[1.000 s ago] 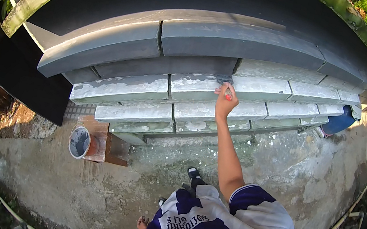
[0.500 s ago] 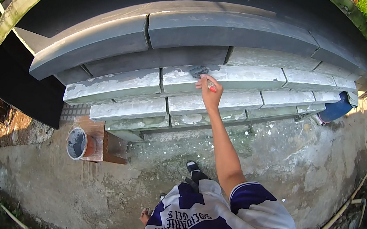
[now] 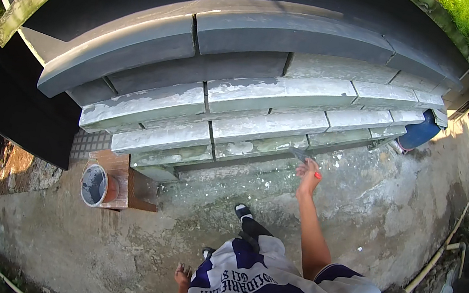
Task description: Apply a gray finishing material or stucco to a tiered concrete wall using a brush and a small trowel.
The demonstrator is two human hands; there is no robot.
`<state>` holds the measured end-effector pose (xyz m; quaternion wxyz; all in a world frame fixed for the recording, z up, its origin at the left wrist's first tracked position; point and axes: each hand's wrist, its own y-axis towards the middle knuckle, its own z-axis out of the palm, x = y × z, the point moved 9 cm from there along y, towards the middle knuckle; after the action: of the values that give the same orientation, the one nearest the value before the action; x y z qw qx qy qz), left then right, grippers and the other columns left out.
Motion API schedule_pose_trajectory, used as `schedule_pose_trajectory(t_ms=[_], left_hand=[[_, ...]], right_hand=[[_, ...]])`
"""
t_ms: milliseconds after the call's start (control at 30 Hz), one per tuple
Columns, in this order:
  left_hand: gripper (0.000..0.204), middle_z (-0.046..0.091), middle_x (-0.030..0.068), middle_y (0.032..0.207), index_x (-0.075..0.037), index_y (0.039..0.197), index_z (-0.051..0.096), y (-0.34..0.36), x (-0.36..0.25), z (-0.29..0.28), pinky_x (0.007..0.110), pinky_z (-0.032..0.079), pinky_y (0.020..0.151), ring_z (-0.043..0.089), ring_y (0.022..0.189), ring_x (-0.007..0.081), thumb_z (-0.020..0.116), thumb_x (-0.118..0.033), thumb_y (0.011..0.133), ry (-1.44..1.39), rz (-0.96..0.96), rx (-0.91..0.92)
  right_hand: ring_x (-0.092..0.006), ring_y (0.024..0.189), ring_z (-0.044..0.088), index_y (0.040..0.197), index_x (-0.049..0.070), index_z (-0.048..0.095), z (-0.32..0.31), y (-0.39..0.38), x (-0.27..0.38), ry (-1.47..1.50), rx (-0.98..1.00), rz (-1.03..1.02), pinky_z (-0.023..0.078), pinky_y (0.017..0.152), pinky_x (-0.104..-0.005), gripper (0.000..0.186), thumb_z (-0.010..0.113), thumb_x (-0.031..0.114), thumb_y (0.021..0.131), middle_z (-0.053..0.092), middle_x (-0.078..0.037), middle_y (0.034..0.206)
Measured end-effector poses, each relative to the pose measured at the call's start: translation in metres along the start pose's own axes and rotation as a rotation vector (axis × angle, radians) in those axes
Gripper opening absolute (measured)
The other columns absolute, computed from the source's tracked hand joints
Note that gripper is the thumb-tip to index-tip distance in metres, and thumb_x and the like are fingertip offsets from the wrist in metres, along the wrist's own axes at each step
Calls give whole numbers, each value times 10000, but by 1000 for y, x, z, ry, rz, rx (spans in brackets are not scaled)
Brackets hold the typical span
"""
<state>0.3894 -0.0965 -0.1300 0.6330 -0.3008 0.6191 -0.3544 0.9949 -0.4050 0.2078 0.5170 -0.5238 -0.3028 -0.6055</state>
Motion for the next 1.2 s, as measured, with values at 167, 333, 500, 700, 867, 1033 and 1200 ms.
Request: schedule_pose_trajectory(t_ms=[167,333,500,700,867,1033,1200], left_hand=[[394,481,56,1391,-137,1308,481,1,-11,17,401,469,860,570,1144,302,493,-263,935,-12,-81,42],[373,520,56,1350,-140,1297,495,-2,-48,46,395,469,842,594,1107,292,500,-216,932,109,4,103],[343,564,56,1294,-141,1265,519,-5,-73,68,397,473,835,614,1074,293,517,-188,925,161,70,164],[357,570,57,1281,-142,1257,508,-11,-55,65,413,477,820,618,1056,307,540,-258,921,94,87,97],[406,548,55,1304,-145,1285,486,-12,-15,54,459,472,809,607,1061,341,534,-322,922,50,4,41],[410,534,57,1318,-156,1296,480,-8,12,56,477,477,780,610,1051,352,525,-323,925,-32,27,43],[408,527,59,1325,-163,1298,480,-21,23,59,482,482,774,606,1058,361,526,-314,922,-94,-8,-53]], right_hand=[[-214,527,587,988,-24,594,-33,-105,-130,26,31,437,443,457,-294,428,450,377,948,595,-138,671],[-251,575,611,1161,-41,498,14,-107,-122,148,131,450,465,478,-324,533,400,443,963,613,-191,757],[-273,805,640,1219,16,412,120,-32,14,503,294,24,492,675,-337,358,398,279,978,609,-225,974],[-271,809,643,1052,26,404,206,25,107,608,313,-152,492,678,-332,164,454,158,969,611,-228,962],[-233,756,642,958,46,404,246,45,173,629,339,-442,501,657,-299,146,500,153,981,625,-218,911],[-196,676,637,933,37,422,230,44,149,397,282,-520,508,572,-281,119,510,109,971,632,-184,848],[-159,644,629,1014,-19,580,215,0,174,-81,451,-428,505,551,-256,114,577,47,922,635,-123,802]])
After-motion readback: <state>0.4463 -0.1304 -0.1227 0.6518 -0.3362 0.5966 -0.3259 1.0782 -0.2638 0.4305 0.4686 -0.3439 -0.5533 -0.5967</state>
